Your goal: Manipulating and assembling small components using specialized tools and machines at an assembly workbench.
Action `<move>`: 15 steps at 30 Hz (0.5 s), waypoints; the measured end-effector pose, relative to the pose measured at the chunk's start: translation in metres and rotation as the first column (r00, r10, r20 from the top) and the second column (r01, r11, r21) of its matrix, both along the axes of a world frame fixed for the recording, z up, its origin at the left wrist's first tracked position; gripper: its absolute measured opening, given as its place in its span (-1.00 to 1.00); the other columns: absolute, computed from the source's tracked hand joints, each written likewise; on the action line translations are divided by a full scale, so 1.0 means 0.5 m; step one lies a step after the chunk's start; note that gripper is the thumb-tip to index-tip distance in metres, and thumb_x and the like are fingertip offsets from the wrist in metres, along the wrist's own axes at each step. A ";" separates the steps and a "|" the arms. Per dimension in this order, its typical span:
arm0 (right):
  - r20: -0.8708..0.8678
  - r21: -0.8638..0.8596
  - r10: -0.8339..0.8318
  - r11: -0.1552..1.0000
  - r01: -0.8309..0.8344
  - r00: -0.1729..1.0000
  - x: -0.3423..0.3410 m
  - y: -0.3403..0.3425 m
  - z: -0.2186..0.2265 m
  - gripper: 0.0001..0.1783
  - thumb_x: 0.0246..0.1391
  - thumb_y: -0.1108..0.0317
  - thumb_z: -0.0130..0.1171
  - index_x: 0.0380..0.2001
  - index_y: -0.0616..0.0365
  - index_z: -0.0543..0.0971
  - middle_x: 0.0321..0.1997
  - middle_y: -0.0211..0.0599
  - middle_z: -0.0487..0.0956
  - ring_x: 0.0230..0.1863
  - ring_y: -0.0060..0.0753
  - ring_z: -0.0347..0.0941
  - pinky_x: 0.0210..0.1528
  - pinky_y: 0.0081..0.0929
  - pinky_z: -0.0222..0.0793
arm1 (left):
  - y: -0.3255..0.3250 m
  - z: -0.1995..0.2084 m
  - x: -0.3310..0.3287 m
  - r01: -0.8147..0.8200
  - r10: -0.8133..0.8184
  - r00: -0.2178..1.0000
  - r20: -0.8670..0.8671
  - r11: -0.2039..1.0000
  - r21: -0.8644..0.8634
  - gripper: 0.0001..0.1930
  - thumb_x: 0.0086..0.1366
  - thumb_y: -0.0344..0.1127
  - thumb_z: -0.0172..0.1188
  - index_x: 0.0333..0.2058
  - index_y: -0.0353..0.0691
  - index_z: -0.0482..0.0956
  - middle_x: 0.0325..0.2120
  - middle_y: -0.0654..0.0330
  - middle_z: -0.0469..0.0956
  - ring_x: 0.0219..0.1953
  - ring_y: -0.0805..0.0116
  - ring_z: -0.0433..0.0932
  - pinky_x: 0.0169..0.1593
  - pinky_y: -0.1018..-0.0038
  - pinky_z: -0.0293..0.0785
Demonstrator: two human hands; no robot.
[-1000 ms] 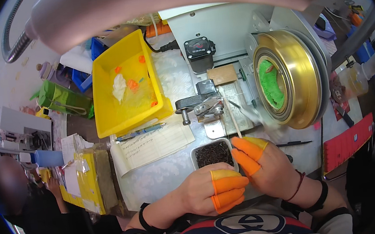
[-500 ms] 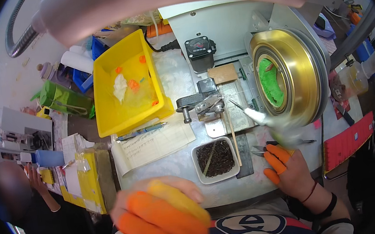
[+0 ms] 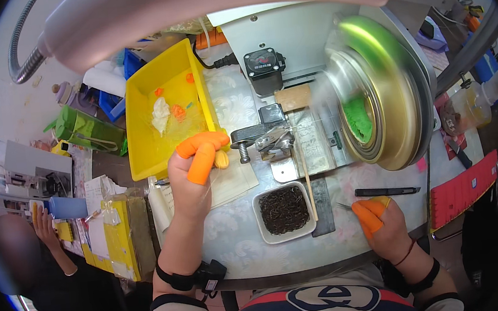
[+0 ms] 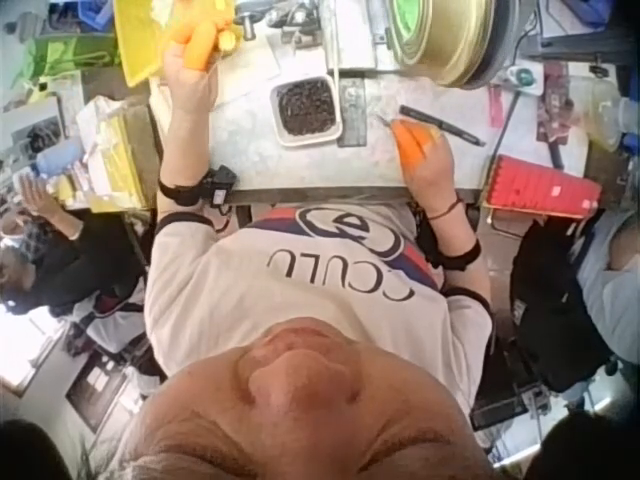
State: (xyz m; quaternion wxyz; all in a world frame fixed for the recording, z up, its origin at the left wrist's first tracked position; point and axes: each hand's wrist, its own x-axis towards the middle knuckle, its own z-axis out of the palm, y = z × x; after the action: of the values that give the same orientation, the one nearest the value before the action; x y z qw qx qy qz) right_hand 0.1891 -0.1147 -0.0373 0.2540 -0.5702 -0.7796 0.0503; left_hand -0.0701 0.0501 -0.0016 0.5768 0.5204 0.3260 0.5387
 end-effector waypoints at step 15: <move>-0.043 0.047 0.018 0.999 -0.016 0.999 -0.006 0.005 0.000 -0.69 -0.30 0.57 0.10 -0.33 0.20 0.50 -0.34 -0.31 0.46 -0.40 -0.29 0.36 -0.37 -0.47 0.27 | -0.024 0.210 -0.061 0.031 0.761 0.308 -0.572 0.593 0.805 -0.82 0.02 -0.51 0.08 -0.33 -0.28 0.47 -0.20 0.12 0.44 -0.20 0.25 0.41 -0.16 0.47 0.32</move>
State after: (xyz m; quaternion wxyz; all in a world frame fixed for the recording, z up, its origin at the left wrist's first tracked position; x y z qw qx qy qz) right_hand 0.1859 -0.1122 -0.0374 0.2837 -0.5564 -0.7796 0.0466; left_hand -0.1008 0.0381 0.1034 -0.0902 0.7913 0.4715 0.3787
